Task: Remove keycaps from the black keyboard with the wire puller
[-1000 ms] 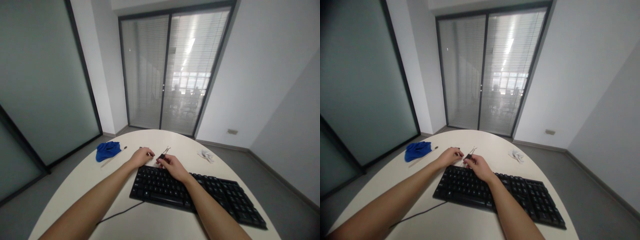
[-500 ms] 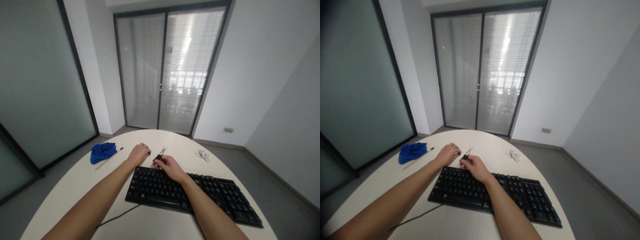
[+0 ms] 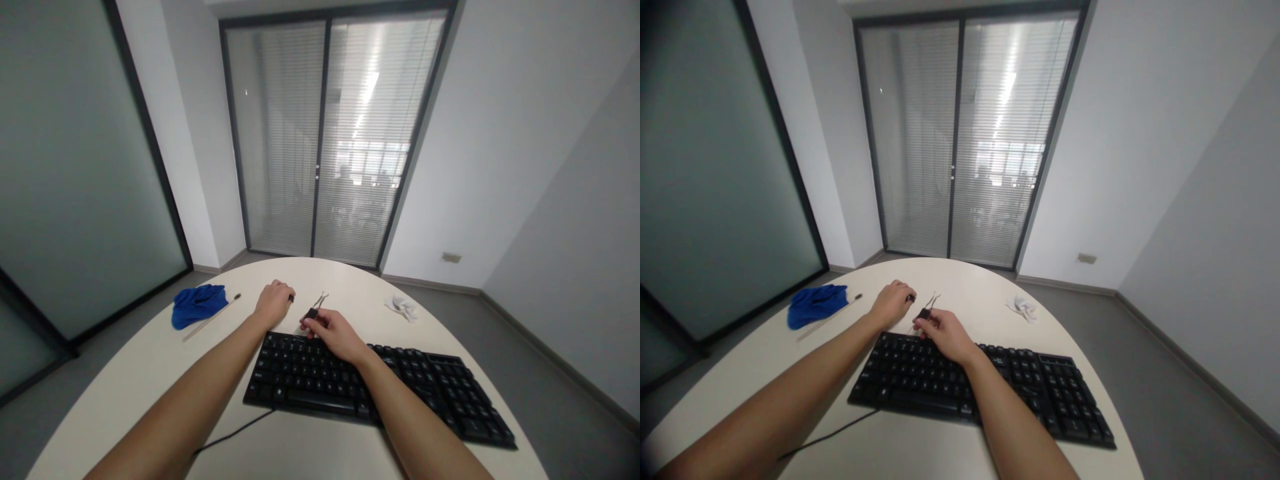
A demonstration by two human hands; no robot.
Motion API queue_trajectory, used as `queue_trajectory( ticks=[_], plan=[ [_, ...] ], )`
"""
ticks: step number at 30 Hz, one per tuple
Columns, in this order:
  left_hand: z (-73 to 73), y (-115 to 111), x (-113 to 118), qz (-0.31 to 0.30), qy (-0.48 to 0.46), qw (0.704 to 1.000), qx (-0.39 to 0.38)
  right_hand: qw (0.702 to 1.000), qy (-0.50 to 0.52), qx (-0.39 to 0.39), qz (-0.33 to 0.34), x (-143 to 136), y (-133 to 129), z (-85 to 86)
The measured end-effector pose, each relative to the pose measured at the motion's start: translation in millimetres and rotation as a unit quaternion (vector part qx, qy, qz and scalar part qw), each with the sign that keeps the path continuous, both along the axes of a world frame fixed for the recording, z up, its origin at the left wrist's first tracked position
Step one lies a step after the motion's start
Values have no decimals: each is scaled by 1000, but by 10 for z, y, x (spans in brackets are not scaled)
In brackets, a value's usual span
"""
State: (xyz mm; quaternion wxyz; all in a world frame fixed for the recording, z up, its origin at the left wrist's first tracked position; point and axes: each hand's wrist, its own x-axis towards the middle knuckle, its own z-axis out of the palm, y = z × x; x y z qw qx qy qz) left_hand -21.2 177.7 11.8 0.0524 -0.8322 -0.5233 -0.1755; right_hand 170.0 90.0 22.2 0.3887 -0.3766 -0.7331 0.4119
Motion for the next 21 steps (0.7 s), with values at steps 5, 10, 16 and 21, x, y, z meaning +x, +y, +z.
queue_trajectory(
  ticks=[5,10,16,21],
  plan=[
    [5,8,-1,12,7,1000,0,1000,2,2,5,8,20,-24],
    [15,-7,7,14,11,1000,1,1000,9,-1,8,5,24,-31],
    [22,-28,47,27,7,1000,-8,1000,-3,6,2,11,23,-37],
    [23,-30,37,22,-1,1000,-14,1000,-6,4,2,14,19,-38]
  ],
)
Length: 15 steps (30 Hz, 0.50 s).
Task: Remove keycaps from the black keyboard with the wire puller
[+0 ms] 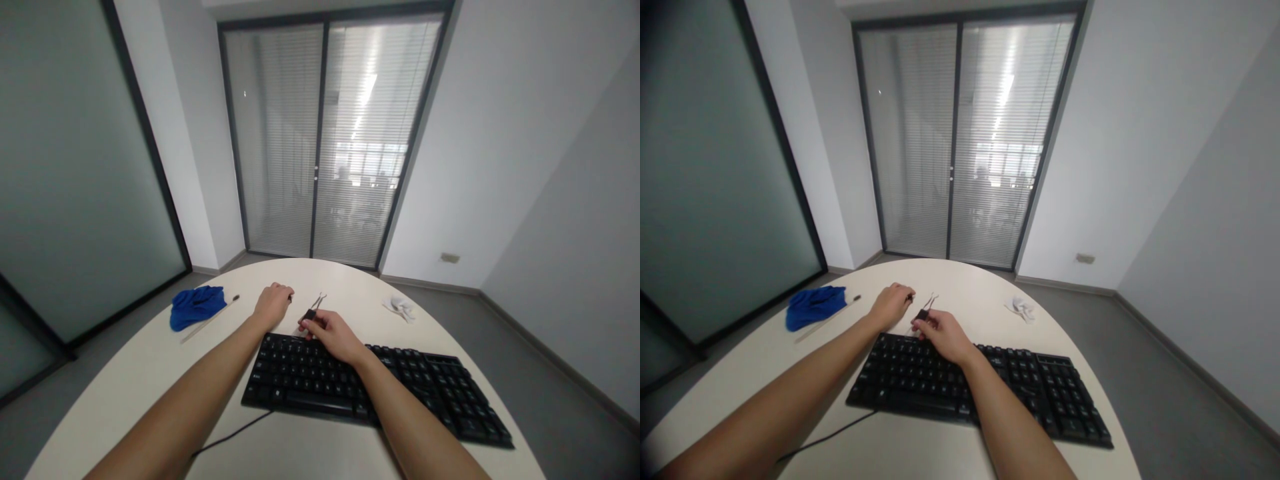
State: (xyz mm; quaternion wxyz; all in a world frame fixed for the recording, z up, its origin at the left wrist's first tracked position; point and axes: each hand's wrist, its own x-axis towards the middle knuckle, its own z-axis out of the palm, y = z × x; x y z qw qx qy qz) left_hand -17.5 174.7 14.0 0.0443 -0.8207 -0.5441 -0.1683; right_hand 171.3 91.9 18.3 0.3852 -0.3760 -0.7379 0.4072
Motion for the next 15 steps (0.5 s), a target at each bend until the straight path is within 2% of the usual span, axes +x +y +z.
queue_trajectory(
  ticks=[10,15],
  plan=[
    [27,-44,-35,5,-51,999,-15,1000,-3,-2,-2,-10,-16,24],
    [71,-160,-5,42,-110,993,-20,1000,-10,11,-2,5,4,16]
  ],
)
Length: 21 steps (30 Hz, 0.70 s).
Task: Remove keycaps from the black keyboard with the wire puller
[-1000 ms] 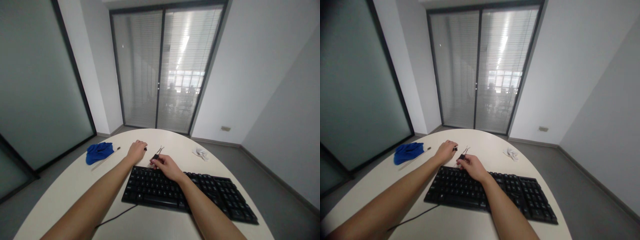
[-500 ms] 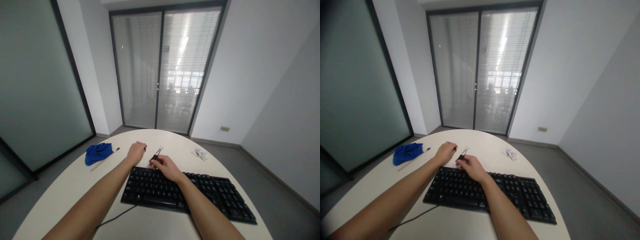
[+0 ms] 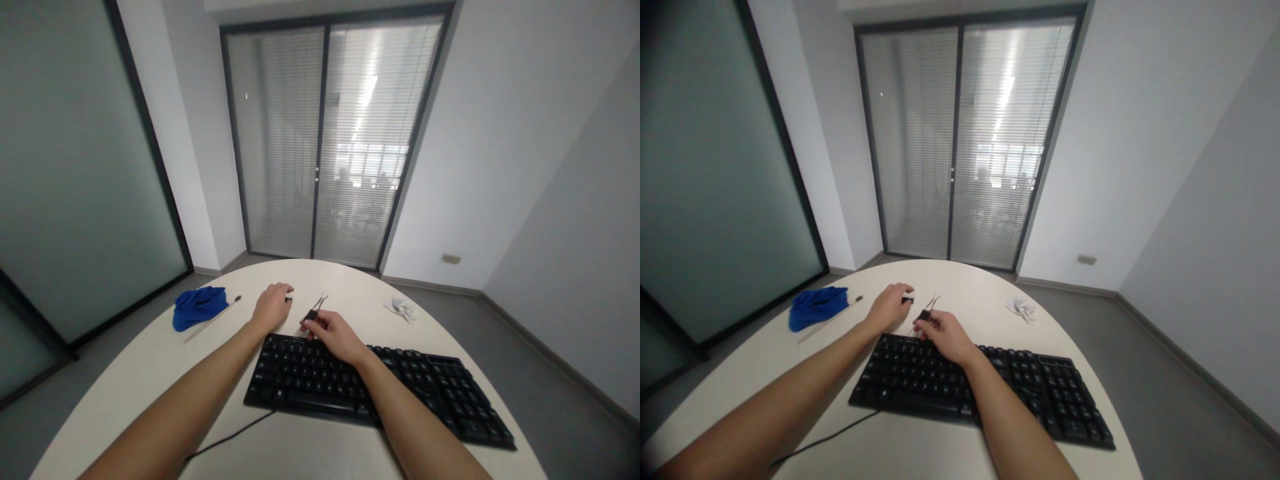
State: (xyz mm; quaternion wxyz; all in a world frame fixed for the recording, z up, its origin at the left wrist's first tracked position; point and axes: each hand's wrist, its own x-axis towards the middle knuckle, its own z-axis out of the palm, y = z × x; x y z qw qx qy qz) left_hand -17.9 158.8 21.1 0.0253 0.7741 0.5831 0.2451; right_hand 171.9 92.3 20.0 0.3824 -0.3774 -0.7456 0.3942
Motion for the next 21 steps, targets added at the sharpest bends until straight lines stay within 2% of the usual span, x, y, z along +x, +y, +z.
queue_trajectory(
  ticks=[3,5,8,11,13,17,21],
  plan=[
    [-46,-167,54,28,-41,998,-24,1000,-2,4,-15,2,9,-8],
    [-98,-318,86,25,-61,997,-50,1000,13,-4,-25,-6,7,-10],
    [-151,-551,94,-5,-75,994,-79,998,43,-17,-38,-18,-8,12],
    [-145,-704,53,-63,-85,991,-87,998,41,-18,-34,16,-22,96],
    [-127,-736,18,-92,-93,987,-94,1000,12,-13,-20,70,-28,181],
    [-114,-690,-36,-105,-102,983,-114,997,-73,21,-23,167,-62,333],
    [-120,-662,-76,-110,-106,982,-114,989,-126,75,-30,130,-125,356]
  ],
)
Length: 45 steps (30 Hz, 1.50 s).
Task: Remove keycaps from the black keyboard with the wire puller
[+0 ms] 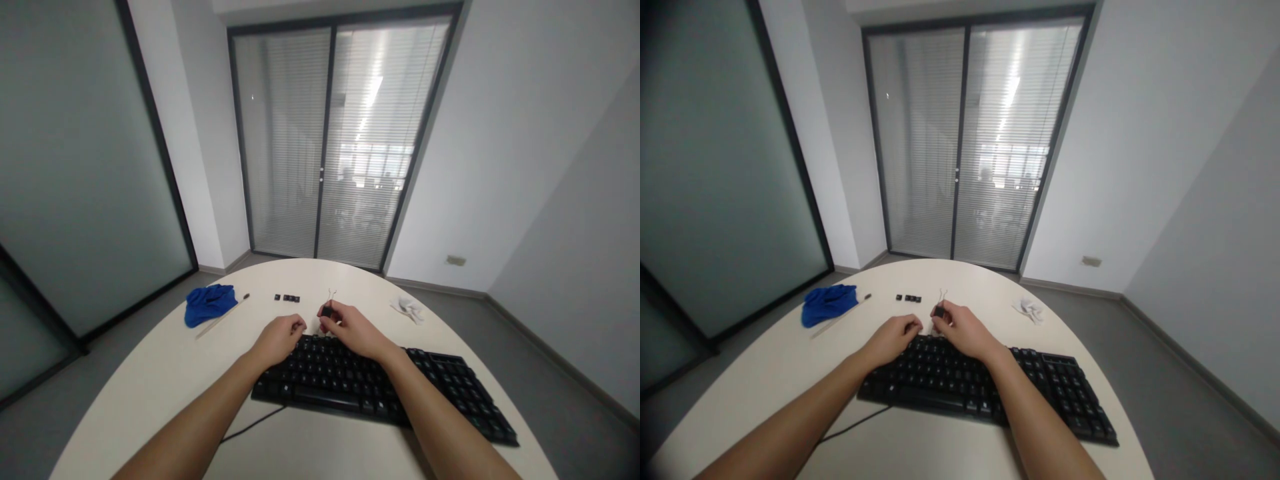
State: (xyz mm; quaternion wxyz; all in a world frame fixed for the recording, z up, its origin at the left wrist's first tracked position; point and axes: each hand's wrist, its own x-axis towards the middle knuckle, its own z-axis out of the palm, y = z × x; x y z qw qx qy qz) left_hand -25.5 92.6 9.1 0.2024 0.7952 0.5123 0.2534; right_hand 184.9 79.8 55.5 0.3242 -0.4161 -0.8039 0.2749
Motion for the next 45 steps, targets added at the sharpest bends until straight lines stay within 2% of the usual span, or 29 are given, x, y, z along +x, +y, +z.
queue_trajectory(
  ticks=[5,13,20,23,31,35,40,45],
  plan=[
    [21,-44,-20,-28,-25,999,8,1000,8,-4,6,-99,-14,-93],
    [44,-52,-11,-55,-44,997,-32,999,39,-12,21,-94,19,-149],
    [-25,-4,-36,-53,-35,998,-21,987,124,-104,-13,-86,119,-287],
    [-33,2,-34,-54,-48,997,-32,985,129,-118,-8,-88,136,-295],
    [-34,6,-24,-53,-62,996,-38,996,69,-50,33,-104,77,-239],
    [-43,16,-30,-37,-47,998,-34,1000,16,1,6,-130,70,-255],
    [-22,6,-37,-56,-43,997,-32,993,-67,78,-60,-141,74,-297],
    [15,-28,-58,-86,-30,996,-21,994,-79,69,-30,-139,47,-285]
  ],
)
